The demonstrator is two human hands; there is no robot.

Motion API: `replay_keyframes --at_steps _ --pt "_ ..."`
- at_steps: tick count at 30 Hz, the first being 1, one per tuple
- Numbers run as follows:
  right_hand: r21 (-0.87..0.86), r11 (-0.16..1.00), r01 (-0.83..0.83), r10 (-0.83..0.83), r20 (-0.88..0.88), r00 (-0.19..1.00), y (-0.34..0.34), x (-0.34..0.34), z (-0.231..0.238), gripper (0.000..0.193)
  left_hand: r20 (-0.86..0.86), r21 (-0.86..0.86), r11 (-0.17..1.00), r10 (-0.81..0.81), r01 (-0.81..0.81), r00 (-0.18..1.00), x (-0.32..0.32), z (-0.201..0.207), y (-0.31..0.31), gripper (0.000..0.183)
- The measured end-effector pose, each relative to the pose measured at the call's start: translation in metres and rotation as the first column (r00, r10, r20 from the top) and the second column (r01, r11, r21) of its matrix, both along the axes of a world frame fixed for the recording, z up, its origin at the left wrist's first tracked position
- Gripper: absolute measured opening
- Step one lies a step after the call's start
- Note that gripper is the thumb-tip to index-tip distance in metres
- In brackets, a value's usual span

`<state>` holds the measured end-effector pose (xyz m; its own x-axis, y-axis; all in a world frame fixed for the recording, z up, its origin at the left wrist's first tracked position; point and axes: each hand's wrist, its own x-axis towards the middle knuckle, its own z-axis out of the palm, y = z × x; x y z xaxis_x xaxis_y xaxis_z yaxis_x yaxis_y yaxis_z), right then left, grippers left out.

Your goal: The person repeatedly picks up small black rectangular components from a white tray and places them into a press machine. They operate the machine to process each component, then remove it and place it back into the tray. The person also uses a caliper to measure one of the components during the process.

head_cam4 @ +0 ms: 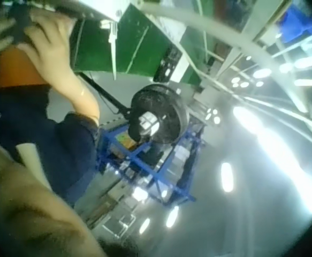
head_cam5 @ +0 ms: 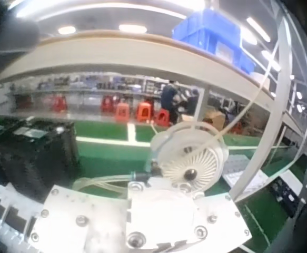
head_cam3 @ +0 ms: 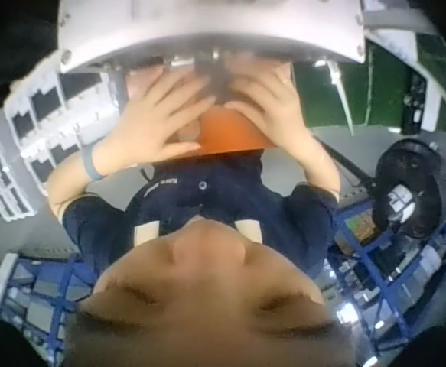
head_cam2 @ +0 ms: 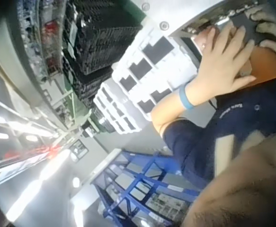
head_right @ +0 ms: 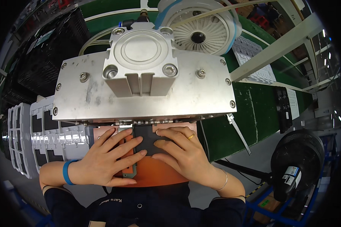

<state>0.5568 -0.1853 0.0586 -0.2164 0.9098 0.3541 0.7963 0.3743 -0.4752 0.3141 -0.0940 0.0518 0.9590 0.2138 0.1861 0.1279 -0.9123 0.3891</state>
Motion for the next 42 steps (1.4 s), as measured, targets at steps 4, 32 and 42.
replay_keyframes --at_steps 4,32,42 --pt "-0.001 1.000 -0.001 0.001 0.024 1.000 0.0004 -0.0004 0.0009 0.031 -0.019 -0.006 1.000 0.007 -0.007 1.000 -0.0001 -0.0001 -0.0010 0.060" --pt "-0.020 0.999 0.034 -0.033 0.040 0.999 -0.0017 -0.0004 -0.0003 0.033 -0.049 0.009 0.999 0.031 -0.031 0.998 -0.0010 0.0026 -0.0026 0.059" --pt "-0.007 1.000 0.030 -0.029 0.044 0.999 -0.0024 0.0008 -0.0013 0.033 -0.056 -0.023 0.999 0.021 -0.022 0.998 -0.0020 0.0027 -0.0031 0.060"
